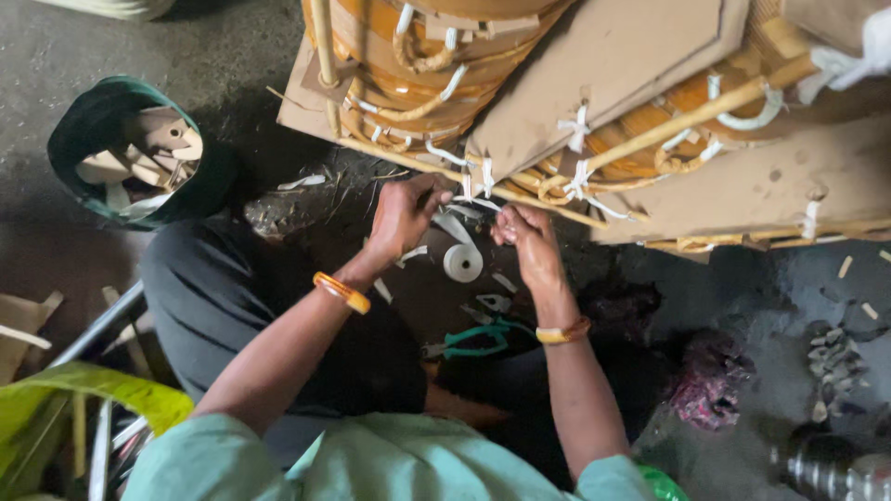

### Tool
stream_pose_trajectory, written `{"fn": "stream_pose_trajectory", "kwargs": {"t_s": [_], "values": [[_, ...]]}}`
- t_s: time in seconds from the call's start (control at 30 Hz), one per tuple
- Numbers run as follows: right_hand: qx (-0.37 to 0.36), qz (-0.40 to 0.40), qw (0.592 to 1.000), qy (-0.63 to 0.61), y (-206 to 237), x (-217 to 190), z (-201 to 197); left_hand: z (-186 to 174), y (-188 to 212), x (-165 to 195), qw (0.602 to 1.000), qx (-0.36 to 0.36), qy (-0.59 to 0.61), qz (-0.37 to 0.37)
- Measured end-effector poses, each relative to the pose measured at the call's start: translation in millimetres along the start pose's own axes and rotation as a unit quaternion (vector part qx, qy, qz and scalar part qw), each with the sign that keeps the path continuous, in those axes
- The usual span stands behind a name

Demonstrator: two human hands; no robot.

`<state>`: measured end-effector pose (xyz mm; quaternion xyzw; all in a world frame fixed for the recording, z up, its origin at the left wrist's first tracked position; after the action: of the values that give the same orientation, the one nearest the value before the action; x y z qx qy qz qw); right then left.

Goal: The person ties white straps around wooden dowels on a stacked wooden structure. They use pliers to cut excess strap and secure the knots, repeating the process on multiple dowels.

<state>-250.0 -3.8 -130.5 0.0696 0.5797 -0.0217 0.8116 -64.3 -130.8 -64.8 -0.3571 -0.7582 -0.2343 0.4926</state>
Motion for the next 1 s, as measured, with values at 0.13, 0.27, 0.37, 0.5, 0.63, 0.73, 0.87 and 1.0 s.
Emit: {"fn": "stream_pose_trajectory", "kwargs": {"t_s": [0.13, 0.27, 0.37, 0.5, 0.63, 0.73, 0.87, 1.0], "values": [[0.034, -0.027, 0.971, 0.235, 14.4, -48.0, 33.3, 21.5, -3.9, -18.2, 0.971, -0.08, 0.225, 0.007], [-0.13, -0.179, 0.712, 0.667, 16.3, -103.4, 126.7, 43.9, 1.9, -35.9, 0.947, -0.144, 0.286, -0.033], [-0.226, -0.168, 0.666, 0.691, -3.9, -104.3, 139.5, 52.1, 7.3, -49.2, 0.944, -0.115, 0.3, -0.073], [-0.217, -0.189, 0.578, 0.764, -12.9, -107.1, 134.3, 57.3, 2.8, -56.4, 0.908, -0.04, 0.411, -0.066], [-0.109, -0.131, 0.667, 0.726, -15.4, -99.4, 119.1, 57.0, -2.8, -56.9, 0.87, -0.017, 0.489, -0.058], [-0.067, -0.115, 0.792, 0.596, -3.4, -92.7, 114.1, 41.8, 11.4, -38.1, 0.944, -0.004, 0.326, -0.043], [-0.087, -0.125, 0.801, 0.578, 4.3, -93.3, 125.4, 10.3, 37.2, 29.5, 0.994, 0.064, 0.018, 0.087], [-0.045, -0.159, 0.736, 0.656, 0.2, -105.7, 135.5, -2.8, 51.1, 79.0, 0.972, 0.036, -0.077, 0.218]]}}
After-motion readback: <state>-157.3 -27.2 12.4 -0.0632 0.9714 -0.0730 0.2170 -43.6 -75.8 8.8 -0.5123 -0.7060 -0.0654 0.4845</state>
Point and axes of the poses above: each hand's wrist, its own y-axis away from the middle knuckle, its own z-axis out of the palm, x = y × z, the point moved 10 cm from there along -y, towards the middle knuckle, and after that the axes turned 15 degrees about -x, right-handed, at the moved point
